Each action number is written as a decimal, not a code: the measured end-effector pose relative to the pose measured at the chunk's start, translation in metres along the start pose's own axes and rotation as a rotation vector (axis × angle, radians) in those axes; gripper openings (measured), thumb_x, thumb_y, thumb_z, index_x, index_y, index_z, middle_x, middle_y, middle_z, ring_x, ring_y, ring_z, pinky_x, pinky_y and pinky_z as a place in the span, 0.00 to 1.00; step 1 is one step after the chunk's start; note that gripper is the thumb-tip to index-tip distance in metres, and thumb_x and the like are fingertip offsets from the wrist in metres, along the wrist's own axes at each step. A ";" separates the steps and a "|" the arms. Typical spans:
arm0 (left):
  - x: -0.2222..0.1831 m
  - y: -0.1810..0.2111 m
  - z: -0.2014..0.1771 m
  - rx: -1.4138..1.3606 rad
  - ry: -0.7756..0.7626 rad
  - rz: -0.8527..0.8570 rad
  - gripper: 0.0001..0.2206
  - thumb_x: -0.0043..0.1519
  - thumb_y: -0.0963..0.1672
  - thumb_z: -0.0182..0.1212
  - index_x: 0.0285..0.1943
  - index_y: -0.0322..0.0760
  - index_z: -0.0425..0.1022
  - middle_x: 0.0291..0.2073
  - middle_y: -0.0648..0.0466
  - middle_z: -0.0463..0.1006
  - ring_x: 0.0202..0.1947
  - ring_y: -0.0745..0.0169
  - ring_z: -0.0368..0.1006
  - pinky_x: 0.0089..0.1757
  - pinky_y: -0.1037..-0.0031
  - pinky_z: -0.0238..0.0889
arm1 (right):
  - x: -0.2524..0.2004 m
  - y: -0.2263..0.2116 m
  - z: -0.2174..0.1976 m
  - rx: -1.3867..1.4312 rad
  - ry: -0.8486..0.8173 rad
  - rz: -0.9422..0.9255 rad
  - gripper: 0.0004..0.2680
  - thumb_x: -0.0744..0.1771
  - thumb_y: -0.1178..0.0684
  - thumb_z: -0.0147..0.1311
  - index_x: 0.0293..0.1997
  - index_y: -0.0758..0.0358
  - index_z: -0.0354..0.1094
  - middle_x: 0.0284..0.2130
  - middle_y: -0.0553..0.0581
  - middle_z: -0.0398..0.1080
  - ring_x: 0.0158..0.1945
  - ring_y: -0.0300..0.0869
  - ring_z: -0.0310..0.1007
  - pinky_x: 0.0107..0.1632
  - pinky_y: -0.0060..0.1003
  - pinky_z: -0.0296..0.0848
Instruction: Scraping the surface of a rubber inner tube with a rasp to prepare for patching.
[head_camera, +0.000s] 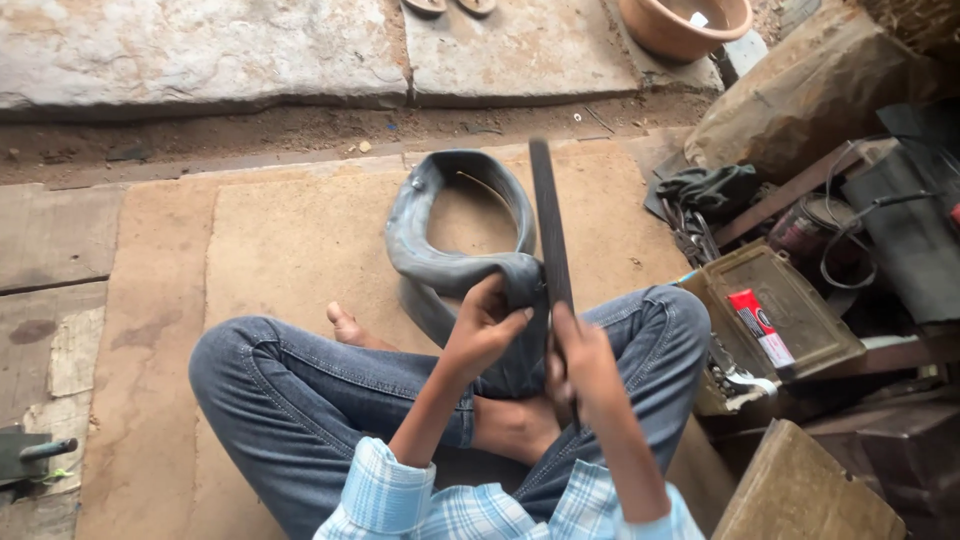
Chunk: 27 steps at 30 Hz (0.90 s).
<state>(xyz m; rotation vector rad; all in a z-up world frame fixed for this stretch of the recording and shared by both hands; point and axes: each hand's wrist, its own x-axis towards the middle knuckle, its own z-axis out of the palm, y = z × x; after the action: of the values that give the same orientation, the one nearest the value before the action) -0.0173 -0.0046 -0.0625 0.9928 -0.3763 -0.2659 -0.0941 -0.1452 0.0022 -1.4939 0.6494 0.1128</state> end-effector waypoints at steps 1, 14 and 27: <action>0.000 -0.005 -0.001 -0.004 -0.003 -0.006 0.17 0.59 0.35 0.63 0.57 0.28 0.71 0.46 0.54 0.79 0.48 0.71 0.75 0.48 0.79 0.69 | 0.009 0.001 -0.006 0.000 0.006 0.004 0.15 0.70 0.42 0.46 0.30 0.62 0.63 0.12 0.52 0.58 0.10 0.37 0.54 0.14 0.35 0.49; 0.023 0.014 -0.030 -0.218 0.287 0.082 0.18 0.55 0.33 0.60 0.56 0.28 0.72 0.46 0.50 0.79 0.48 0.62 0.76 0.52 0.71 0.69 | -0.026 0.115 -0.061 -0.323 -0.093 -0.398 0.12 0.71 0.48 0.47 0.33 0.64 0.65 0.14 0.49 0.58 0.15 0.32 0.54 0.19 0.29 0.53; 0.015 0.047 -0.033 -0.248 0.313 0.119 0.22 0.55 0.33 0.59 0.60 0.29 0.68 0.49 0.47 0.78 0.49 0.59 0.77 0.52 0.69 0.71 | -0.049 0.032 -0.004 -0.387 -0.043 -0.686 0.11 0.69 0.55 0.47 0.55 0.67 0.69 0.29 0.49 0.68 0.33 0.32 0.67 0.35 0.28 0.66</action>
<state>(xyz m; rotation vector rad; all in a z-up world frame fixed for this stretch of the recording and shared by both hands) 0.0122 0.0393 -0.0361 0.7492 -0.1118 -0.0452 -0.1502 -0.1298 -0.0037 -2.0064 0.0504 -0.2720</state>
